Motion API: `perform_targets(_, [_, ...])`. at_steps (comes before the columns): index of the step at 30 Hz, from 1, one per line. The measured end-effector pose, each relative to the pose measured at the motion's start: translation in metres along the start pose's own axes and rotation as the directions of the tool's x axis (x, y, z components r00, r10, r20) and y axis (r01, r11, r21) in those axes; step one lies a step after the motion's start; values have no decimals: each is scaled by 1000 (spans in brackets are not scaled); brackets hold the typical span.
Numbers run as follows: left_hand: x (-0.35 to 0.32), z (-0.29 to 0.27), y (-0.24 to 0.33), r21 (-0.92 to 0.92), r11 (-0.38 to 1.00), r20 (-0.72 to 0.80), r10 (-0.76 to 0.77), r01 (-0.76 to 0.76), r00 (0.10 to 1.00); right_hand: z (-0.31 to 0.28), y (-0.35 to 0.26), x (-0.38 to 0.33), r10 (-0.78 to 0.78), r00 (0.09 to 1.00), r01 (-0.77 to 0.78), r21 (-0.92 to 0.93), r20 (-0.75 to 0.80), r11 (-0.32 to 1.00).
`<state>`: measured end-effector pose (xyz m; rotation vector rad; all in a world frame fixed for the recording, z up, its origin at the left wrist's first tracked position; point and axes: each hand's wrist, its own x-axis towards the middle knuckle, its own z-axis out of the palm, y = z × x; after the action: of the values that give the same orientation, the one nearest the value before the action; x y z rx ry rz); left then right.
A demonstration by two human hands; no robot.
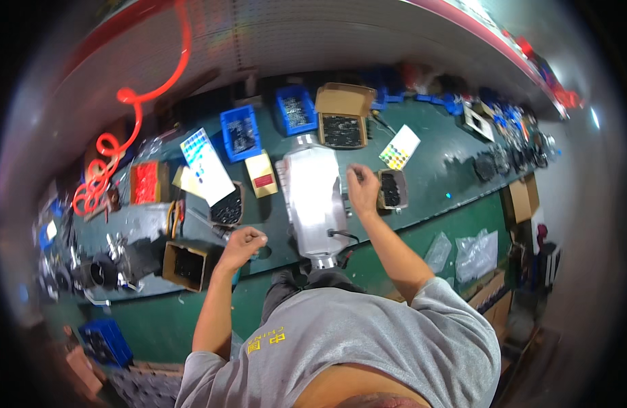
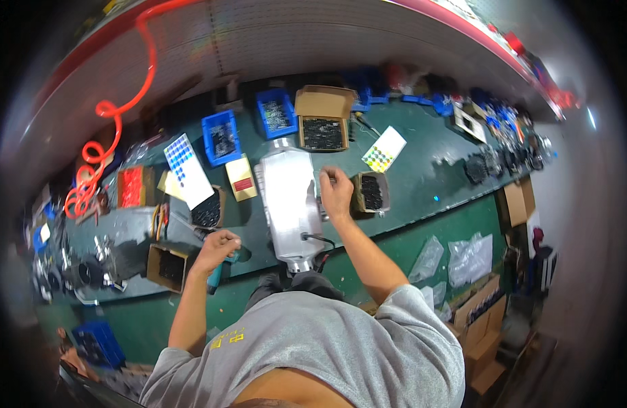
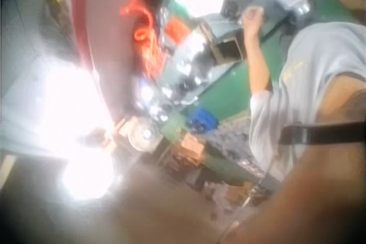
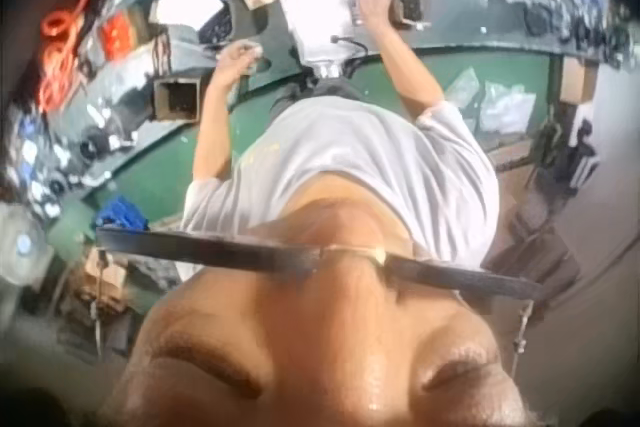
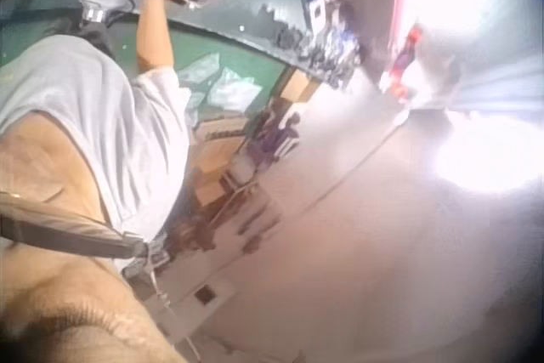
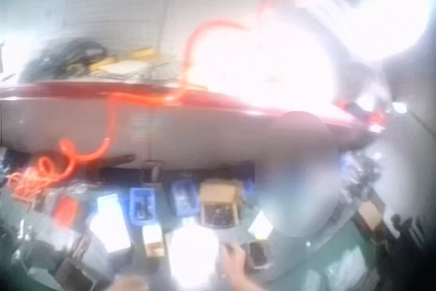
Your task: The person assembles a silver metal component using a cordless drill to fasten screws. They then apply red and yellow stickers to the component and place it on a pallet with other similar units.
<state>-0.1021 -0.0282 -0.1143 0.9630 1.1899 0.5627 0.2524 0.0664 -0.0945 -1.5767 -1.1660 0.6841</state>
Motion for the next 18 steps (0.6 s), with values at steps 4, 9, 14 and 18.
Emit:
perform_targets(4, [20,30,18,-49,997,-18,62,-63,998,-76,58,-23,133,973,-135,2,-186,991])
perform_targets(9, [24,68,35,23,995,-43,95,-94,995,-152,122,18,96,857,-197,-149,-506,969])
perform_targets(14, [10,95,52,88,990,-187,128,-113,974,-201,199,91,220,787,-424,-245,-577,872])
perform_targets(18, [-1,121,51,-14,986,-417,143,-164,898,-206,249,138,437,780,-597,-321,-449,735])
